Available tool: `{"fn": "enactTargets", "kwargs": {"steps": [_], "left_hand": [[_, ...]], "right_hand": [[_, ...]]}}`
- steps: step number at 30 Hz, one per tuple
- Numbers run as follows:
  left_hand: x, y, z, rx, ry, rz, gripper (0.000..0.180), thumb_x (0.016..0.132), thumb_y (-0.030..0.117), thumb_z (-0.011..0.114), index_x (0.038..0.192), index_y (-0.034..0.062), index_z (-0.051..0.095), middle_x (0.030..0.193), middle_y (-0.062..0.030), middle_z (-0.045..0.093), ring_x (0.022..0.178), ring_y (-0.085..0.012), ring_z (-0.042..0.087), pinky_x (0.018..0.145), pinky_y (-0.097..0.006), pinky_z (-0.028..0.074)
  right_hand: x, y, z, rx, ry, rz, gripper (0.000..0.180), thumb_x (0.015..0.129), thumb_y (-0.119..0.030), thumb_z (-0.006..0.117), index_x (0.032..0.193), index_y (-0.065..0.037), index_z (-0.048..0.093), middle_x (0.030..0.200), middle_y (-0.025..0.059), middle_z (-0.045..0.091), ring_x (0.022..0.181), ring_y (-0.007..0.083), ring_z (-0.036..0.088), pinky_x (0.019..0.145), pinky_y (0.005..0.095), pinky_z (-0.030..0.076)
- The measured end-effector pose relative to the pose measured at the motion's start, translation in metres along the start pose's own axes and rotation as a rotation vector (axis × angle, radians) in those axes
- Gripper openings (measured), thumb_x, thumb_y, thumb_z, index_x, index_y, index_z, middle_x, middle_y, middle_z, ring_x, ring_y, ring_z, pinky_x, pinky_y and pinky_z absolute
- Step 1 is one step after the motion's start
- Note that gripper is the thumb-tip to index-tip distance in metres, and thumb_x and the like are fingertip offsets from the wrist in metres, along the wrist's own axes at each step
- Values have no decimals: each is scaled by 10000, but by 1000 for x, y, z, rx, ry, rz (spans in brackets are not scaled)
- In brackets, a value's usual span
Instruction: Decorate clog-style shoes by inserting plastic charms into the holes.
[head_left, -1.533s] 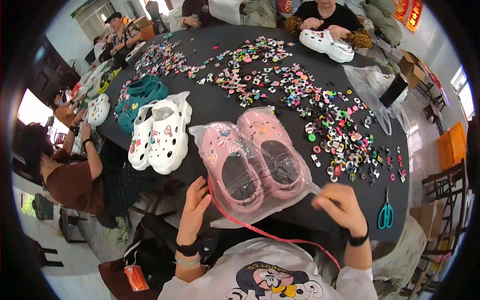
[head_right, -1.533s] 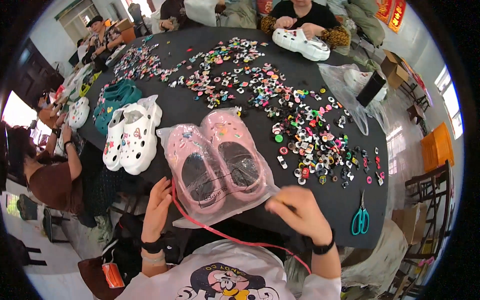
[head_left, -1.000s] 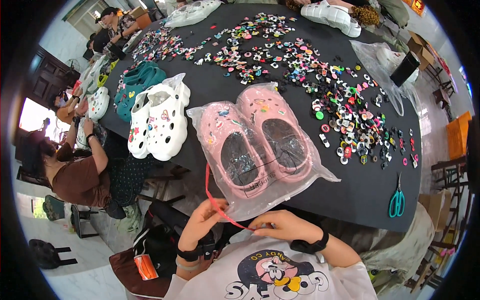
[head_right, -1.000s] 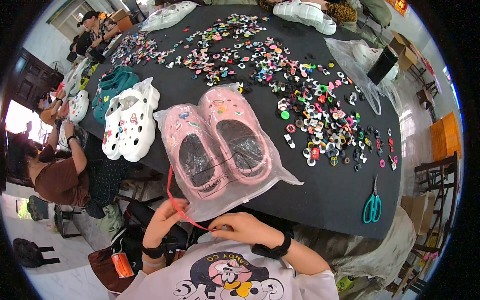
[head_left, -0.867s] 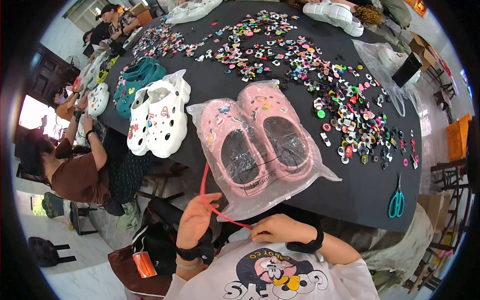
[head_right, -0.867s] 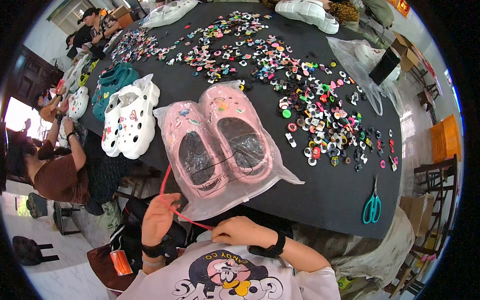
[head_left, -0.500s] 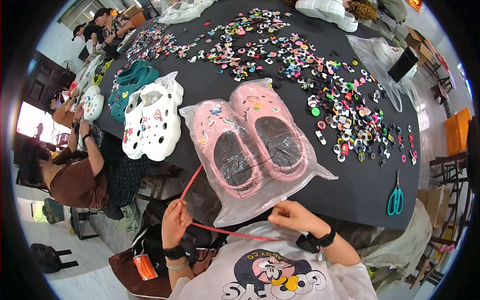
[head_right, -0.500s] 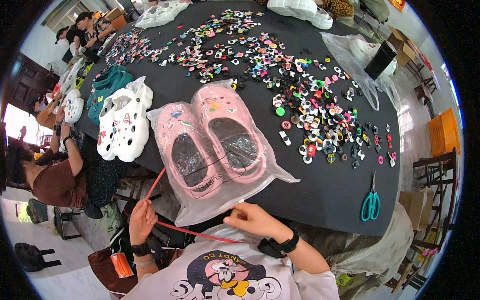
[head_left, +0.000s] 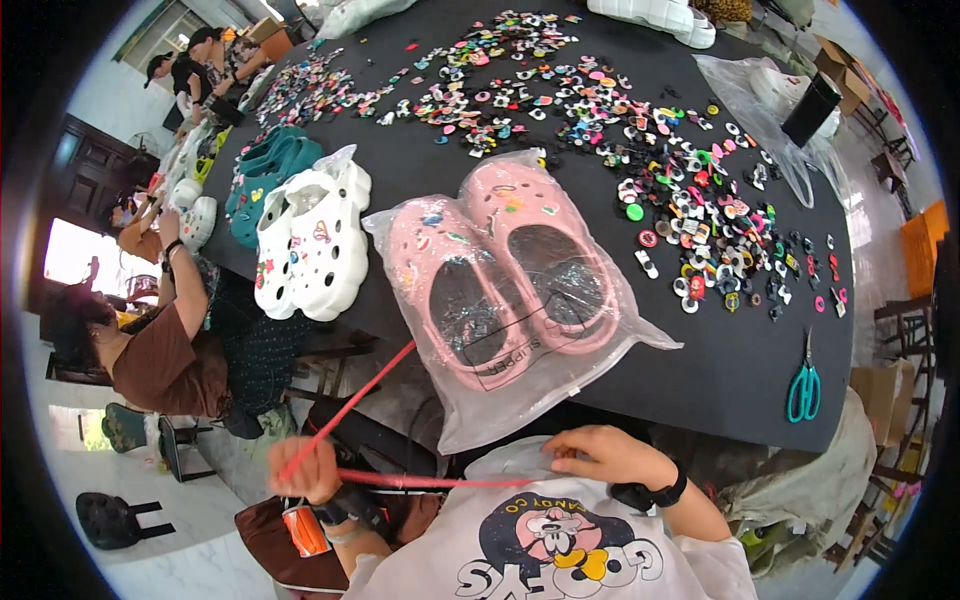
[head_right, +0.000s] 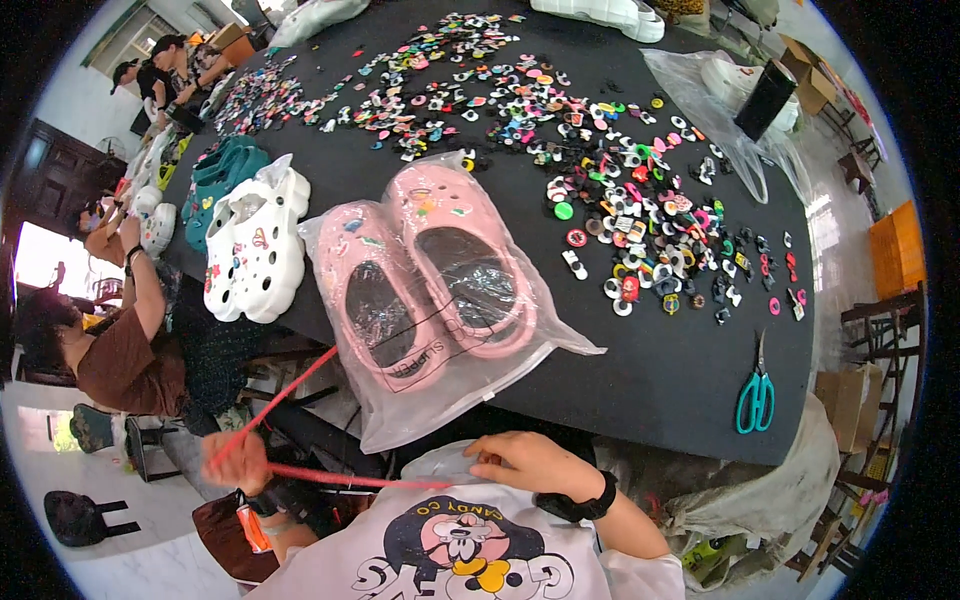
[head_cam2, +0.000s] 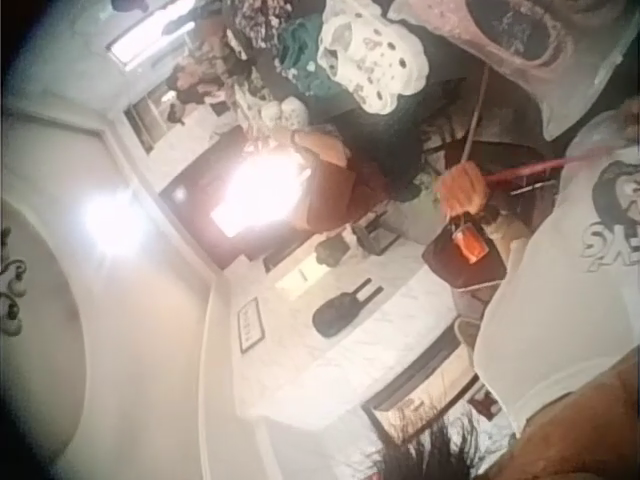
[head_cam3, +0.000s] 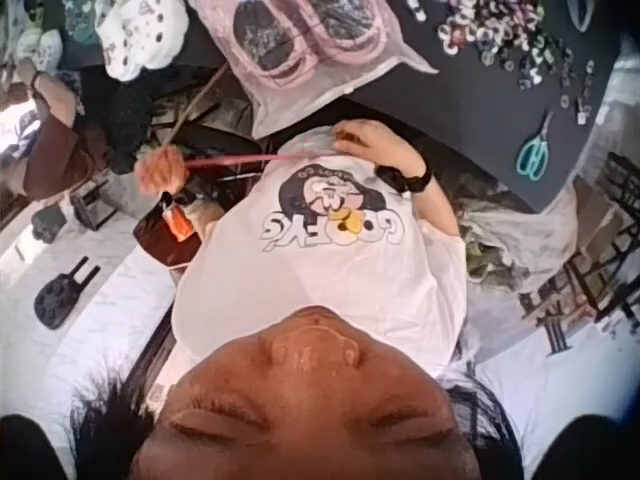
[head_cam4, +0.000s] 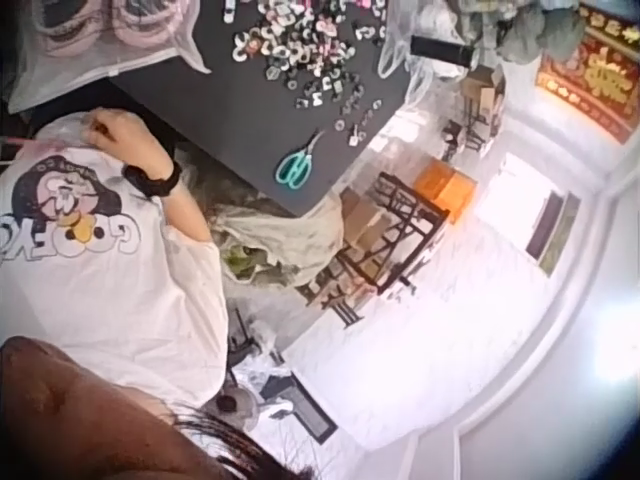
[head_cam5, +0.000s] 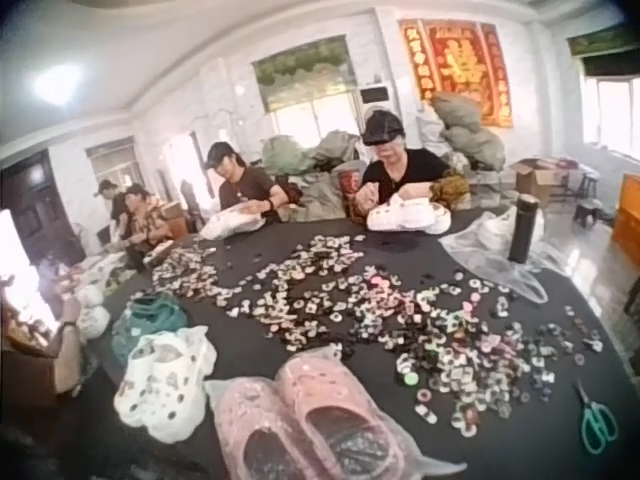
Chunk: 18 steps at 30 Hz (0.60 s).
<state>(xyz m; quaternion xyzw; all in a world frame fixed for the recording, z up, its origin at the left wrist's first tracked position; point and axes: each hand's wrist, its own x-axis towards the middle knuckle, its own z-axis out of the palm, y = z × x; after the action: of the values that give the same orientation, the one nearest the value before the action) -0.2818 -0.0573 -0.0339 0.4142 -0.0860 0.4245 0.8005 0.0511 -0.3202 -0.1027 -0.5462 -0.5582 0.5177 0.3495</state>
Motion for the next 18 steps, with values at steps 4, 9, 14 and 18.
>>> {"fn": "enactTargets", "kwargs": {"steps": [4,9,14,18], "left_hand": [[20,28,33,-78,-496,13,313,882,167,668,600,95,554,554,-8,569,473,-134,526,398,-263,415],[-22,46,8,112,134,55,189,879,193,697,789,50,612,655,-55,587,544,-150,552,489,-281,447],[-51,-1,-24,1555,422,-712,552,888,77,667,1386,-14,446,1244,-126,596,1130,-200,574,964,-326,438],[-11,-60,12,1153,524,-727,516,878,44,664,1357,1,476,1261,-118,588,1135,-223,573,1001,-334,422]], "right_hand": [[-1,-7,-5,-12,-233,-26,367,929,-346,642,1147,-51,650,943,108,678,815,243,647,722,330,513],[-20,3,-5,-17,-253,-81,313,927,-298,650,1103,-40,654,936,109,676,791,251,644,709,333,513],[-71,24,-37,60,94,81,239,914,-241,656,1000,-20,680,900,139,679,778,258,649,700,344,508],[-178,40,-37,11,425,707,234,872,-210,699,934,16,692,719,127,635,653,179,590,610,322,465]]}}
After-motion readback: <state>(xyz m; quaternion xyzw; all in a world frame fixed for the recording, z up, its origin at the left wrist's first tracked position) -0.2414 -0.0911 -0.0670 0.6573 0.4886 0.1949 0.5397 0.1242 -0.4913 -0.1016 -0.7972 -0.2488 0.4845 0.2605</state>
